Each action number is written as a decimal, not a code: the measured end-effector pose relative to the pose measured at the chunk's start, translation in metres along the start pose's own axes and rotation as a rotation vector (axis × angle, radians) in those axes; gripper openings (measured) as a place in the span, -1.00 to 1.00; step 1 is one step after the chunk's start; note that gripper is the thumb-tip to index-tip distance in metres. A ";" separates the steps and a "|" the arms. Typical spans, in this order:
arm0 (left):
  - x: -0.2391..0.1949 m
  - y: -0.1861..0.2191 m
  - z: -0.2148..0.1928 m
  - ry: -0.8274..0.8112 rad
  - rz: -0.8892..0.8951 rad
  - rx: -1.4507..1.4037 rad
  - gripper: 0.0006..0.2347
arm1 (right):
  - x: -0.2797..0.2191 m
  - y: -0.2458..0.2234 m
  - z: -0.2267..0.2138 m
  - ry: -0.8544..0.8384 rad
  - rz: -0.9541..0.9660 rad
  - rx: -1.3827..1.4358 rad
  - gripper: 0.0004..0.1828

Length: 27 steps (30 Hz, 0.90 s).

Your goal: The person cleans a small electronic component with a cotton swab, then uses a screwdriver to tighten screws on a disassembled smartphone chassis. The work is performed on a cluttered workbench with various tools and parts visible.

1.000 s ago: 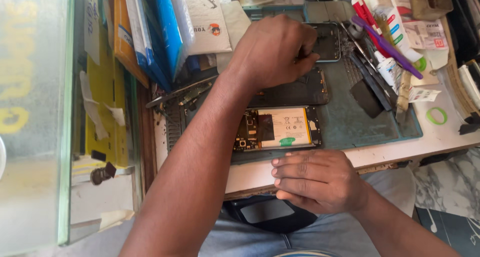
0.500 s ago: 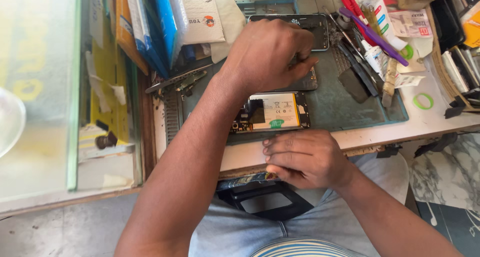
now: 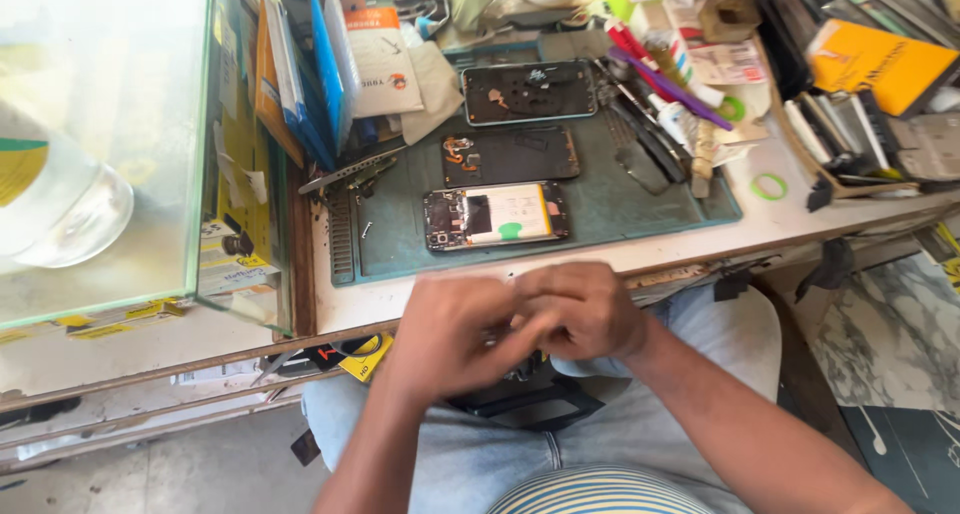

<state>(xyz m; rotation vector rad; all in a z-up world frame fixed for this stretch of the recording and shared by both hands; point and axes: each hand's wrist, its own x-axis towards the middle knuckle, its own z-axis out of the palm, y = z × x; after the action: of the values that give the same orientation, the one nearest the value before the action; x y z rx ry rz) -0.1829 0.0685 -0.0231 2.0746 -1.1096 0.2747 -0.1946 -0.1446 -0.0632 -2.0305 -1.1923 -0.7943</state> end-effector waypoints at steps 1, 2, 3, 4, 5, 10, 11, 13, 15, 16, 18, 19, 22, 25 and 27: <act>-0.020 0.004 0.004 0.064 -0.019 -0.112 -0.77 | -0.007 -0.005 0.001 0.018 0.023 -0.019 -0.91; -0.038 0.007 0.010 0.126 -0.044 -0.230 -0.81 | -0.016 -0.013 0.002 0.032 0.053 -0.034 -0.91; -0.051 0.007 0.017 0.098 -0.159 -0.213 -0.80 | -0.026 -0.021 0.003 0.046 0.082 -0.048 -0.91; -0.063 0.007 0.022 0.071 -0.277 -0.190 -0.79 | -0.034 -0.027 0.003 0.040 0.103 -0.045 -0.92; -0.072 0.005 0.027 0.042 -0.394 -0.166 -0.77 | -0.042 -0.033 0.001 0.033 0.125 -0.042 -0.93; -0.090 -0.010 0.053 -0.213 -0.558 -0.059 -0.79 | -0.069 -0.045 -0.010 -0.110 0.198 -0.006 -0.91; -0.092 -0.017 0.062 -0.249 -0.566 -0.055 -0.79 | -0.071 -0.041 -0.012 -0.158 0.219 0.017 -0.90; -0.100 -0.036 0.093 -0.335 -0.548 -0.024 -0.78 | -0.077 -0.035 -0.011 -0.208 0.272 0.054 -0.87; -0.112 -0.068 0.133 -0.428 -0.543 0.027 -0.76 | -0.079 -0.025 -0.001 -0.212 0.312 0.088 -0.85; -0.122 -0.085 0.160 -0.482 -0.544 0.057 -0.75 | -0.079 -0.020 0.006 -0.234 0.337 0.152 -0.86; -0.143 -0.123 0.215 -0.655 -0.539 0.145 -0.73 | -0.080 -0.012 0.021 -0.284 0.383 0.282 -0.86; -0.155 -0.141 0.241 -0.775 -0.533 0.202 -0.72 | -0.081 -0.010 0.025 -0.315 0.405 0.253 -0.85; -0.195 -0.172 0.300 -0.806 -0.504 0.210 -0.73 | -0.089 -0.008 0.038 -0.372 0.336 0.187 -0.81; -0.205 -0.172 0.318 -1.141 -0.625 0.098 -0.69 | -0.106 -0.011 0.055 -0.548 0.170 0.426 -0.82; -0.192 -0.162 0.313 -1.308 -0.623 0.036 -0.66 | -0.121 -0.002 0.074 -0.685 0.251 0.549 -0.77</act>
<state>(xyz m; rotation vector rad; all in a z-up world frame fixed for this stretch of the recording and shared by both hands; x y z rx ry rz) -0.2190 0.0227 -0.4197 2.4557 -0.9728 -1.5478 -0.2323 -0.1480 -0.2000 -1.9500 -1.2787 0.3668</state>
